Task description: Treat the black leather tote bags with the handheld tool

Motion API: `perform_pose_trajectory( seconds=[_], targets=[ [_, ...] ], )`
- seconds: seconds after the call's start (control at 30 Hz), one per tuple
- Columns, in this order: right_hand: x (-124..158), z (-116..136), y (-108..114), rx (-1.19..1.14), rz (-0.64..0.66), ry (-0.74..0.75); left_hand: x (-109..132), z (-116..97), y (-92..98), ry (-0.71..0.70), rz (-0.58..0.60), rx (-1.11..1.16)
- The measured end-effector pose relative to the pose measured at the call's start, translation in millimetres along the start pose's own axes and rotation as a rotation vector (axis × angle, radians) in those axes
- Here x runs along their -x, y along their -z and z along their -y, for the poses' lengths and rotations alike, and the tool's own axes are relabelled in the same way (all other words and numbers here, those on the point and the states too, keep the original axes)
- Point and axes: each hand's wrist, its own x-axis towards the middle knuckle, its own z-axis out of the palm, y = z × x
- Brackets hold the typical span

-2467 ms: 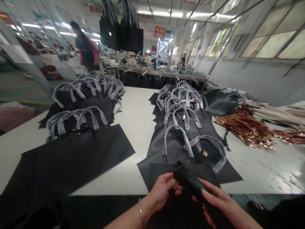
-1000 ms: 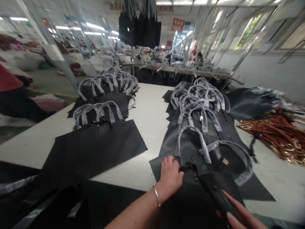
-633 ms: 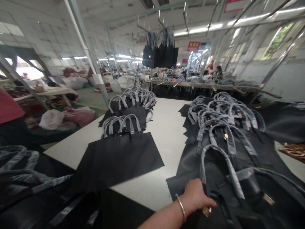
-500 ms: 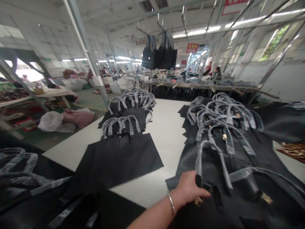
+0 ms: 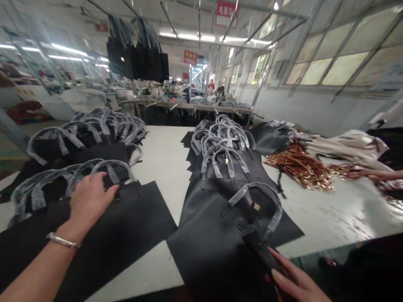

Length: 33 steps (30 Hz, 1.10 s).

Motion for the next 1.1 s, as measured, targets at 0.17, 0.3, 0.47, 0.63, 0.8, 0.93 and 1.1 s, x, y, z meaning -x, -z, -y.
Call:
perform_pose_trajectory(
  seconds=[0.17,0.3,0.47,0.63,0.8,0.93,1.1],
  targets=[
    [-24.7,12.3,0.1,0.029,0.011,-0.034,111.8,-121.8,-57.8,-0.568,0.321,0.513],
    [-38.5,27.2,-3.9,0.067,0.056,-0.039,174.8,-189.4,-90.4,-0.699,0.512,0.587],
    [-65.3,47.7,-14.6,0.065,0.136,0.04,192.0,-204.8,-104.0,-0.746,0.489,0.486],
    [-93.5,71.4,-27.4,0.093,0.18,0.034,195.6,-202.9,-105.6,-0.765,0.445,0.468],
    [-110.0,85.2,-32.8,0.078,0.251,0.001,194.9,-204.6,-104.0,-0.739,0.455,0.494],
    [-134.4,95.9,-43.3,0.097,0.296,0.043,192.9,-205.9,-102.3,-0.734,0.468,0.492],
    [-169.3,118.4,-65.1,0.145,0.324,0.066,192.2,-204.7,-102.0,-0.733,0.47,0.509]
  ],
)
